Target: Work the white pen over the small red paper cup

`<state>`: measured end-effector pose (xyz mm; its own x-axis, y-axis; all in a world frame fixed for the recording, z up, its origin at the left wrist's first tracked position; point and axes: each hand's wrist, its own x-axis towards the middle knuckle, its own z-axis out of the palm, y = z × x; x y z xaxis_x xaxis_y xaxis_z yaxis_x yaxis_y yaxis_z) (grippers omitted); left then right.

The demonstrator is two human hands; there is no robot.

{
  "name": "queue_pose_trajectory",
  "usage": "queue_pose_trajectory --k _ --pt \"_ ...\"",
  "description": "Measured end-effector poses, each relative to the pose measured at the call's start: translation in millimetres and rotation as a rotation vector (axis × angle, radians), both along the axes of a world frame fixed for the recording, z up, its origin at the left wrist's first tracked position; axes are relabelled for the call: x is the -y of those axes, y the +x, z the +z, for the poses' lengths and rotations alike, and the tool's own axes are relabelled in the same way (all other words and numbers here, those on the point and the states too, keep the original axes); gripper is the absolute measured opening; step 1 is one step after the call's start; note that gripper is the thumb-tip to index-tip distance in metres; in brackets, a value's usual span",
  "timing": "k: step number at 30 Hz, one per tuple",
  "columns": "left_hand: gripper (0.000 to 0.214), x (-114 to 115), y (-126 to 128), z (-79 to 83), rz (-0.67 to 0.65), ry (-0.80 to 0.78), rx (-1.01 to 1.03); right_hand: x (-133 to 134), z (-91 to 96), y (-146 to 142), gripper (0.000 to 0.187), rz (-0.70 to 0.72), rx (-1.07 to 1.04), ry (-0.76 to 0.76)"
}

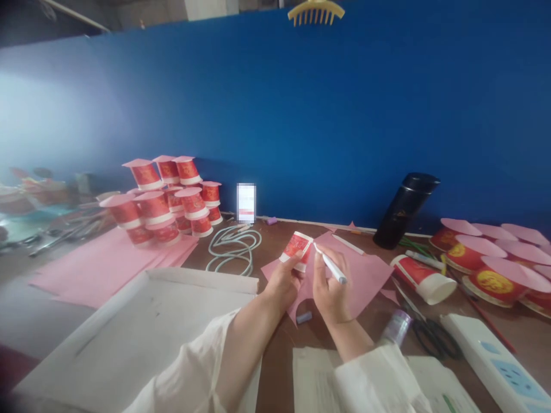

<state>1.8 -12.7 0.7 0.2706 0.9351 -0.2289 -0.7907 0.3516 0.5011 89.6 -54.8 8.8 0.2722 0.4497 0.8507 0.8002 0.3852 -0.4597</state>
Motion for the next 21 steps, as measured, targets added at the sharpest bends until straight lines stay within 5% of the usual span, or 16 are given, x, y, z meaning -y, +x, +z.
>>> queue_pose_trajectory --k 21 --pt "0.015 -12 -1 2.2 -0.019 -0.138 0.068 -5 -15.5 7 0.024 0.037 -0.01 -0.109"
